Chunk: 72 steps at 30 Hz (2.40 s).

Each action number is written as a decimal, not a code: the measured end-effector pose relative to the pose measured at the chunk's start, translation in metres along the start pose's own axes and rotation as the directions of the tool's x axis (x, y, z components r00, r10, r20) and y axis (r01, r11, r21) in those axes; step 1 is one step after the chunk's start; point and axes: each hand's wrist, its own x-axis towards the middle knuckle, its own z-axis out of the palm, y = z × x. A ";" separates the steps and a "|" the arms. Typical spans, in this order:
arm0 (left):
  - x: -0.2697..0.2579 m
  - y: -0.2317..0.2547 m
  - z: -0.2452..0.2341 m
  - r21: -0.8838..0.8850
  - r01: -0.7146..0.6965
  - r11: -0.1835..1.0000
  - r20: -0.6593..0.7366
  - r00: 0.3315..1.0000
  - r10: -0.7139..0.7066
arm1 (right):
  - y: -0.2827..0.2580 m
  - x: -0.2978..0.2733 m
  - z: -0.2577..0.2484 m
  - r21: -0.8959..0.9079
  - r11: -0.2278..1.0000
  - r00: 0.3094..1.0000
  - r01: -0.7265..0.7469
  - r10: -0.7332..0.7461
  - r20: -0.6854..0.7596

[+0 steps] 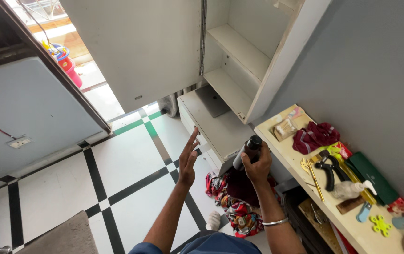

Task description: The person wipes the inside of a white wall-mounted cabinet with a red cloth, then places several small bottles and containers onto the shelves. The person handles each item individually and arranges them on the shelves.

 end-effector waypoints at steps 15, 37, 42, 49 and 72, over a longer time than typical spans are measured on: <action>0.108 -0.062 0.009 0.056 0.013 0.998 -0.116 0.993 -0.007 | 0.083 0.117 0.063 0.059 0.997 0.995 0.043 -0.049 0.092; 0.248 -0.133 -0.091 0.039 0.031 0.999 -0.033 0.999 -0.029 | 0.123 0.197 0.201 -0.006 0.999 0.999 0.039 -0.039 -0.017; 0.294 -0.152 -0.121 0.004 0.031 1.000 0.034 0.999 -0.031 | 0.124 0.218 0.236 -0.052 0.998 0.996 0.041 -0.045 -0.080; 0.346 -0.185 -0.143 -0.065 0.077 0.995 0.172 0.983 -0.065 | 0.130 0.229 0.269 -0.164 0.986 0.980 -0.024 -0.009 -0.201; 0.476 -0.264 -0.019 -0.194 0.100 0.976 0.401 0.916 -0.014 | 0.202 0.335 0.229 -0.406 0.912 0.900 -0.061 -0.126 -0.417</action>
